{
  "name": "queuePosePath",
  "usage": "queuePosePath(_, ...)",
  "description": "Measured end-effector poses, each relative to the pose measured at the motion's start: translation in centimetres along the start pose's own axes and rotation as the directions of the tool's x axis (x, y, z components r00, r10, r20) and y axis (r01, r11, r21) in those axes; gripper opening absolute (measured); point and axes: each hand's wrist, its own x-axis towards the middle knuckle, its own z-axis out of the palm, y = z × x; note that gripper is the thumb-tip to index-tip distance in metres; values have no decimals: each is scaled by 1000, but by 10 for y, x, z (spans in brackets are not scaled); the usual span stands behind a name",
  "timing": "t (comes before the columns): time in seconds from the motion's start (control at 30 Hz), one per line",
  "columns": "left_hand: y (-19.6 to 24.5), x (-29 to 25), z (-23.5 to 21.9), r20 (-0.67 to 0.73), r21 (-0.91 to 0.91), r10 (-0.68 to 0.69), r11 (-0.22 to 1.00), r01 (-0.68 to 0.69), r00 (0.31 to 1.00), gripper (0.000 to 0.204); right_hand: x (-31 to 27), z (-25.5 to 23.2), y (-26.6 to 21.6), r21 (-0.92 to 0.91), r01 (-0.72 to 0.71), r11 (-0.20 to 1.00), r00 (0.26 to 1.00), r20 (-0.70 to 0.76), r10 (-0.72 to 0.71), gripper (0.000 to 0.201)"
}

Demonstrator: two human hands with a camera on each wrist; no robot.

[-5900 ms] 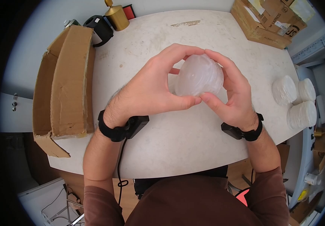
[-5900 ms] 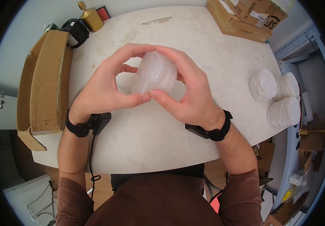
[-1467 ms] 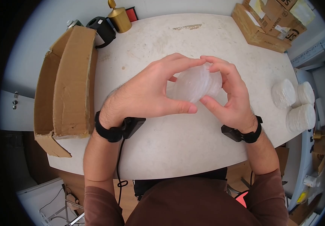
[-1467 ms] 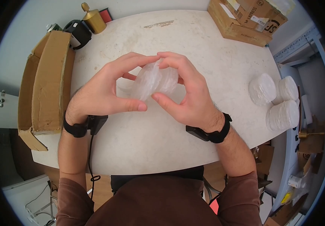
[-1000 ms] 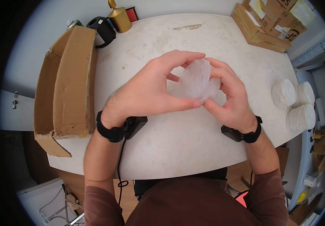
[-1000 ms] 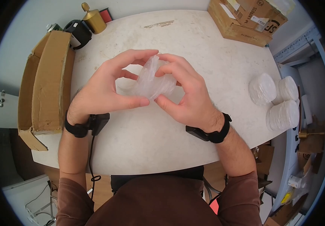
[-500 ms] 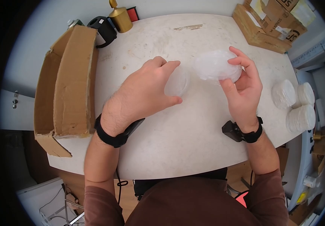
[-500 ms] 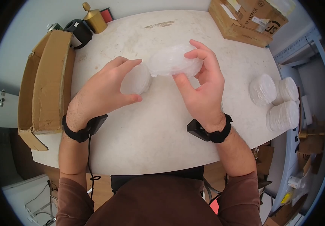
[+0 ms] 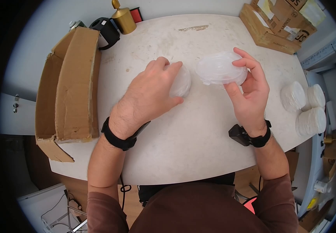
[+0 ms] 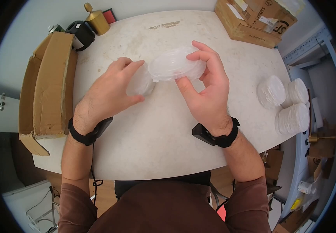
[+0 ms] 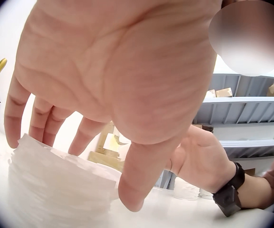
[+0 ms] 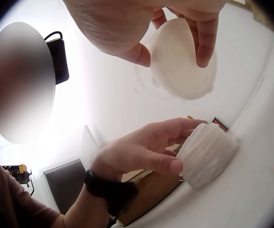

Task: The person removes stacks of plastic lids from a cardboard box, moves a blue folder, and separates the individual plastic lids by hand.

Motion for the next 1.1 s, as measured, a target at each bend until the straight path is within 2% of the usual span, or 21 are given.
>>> queuePosePath(0.13, -4, 3, 3, -64, 33, 31, 999, -29, 997, 80, 0, 0, -1, -22, -8, 1000, 1000, 1, 8, 44)
queuePosePath(0.27, -7, 4, 4, -51, 80, 28, 997, -23, 998, 80, 0, 0, -3, -41, -10, 999, 1000, 25, 11, 42)
queuePosePath(0.33, -7, 5, 5, -36, -20, -16, 1000, 15, 999, 80, 0, -1, -4, -49, -16, 999, 999, 35, 18, 42)
queuePosePath(0.43, -9, 7, 5, -5, -41, -36, 999, 36, 999, 80, 0, 0, -4, -42, -17, 999, 999, 36, 19, 43)
queuePosePath(0.63, -10, 8, 1, 21, -6, -26, 1000, 26, 999, 78, 0, 1, 1, -78, 29, 997, 999, 18, -28, 46)
queuePosePath(1.1, -11, 8, -1, 6, -37, -27, 999, 27, 1000, 68, 0, 0, -1, -75, 21, 997, 999, 35, -19, 46)
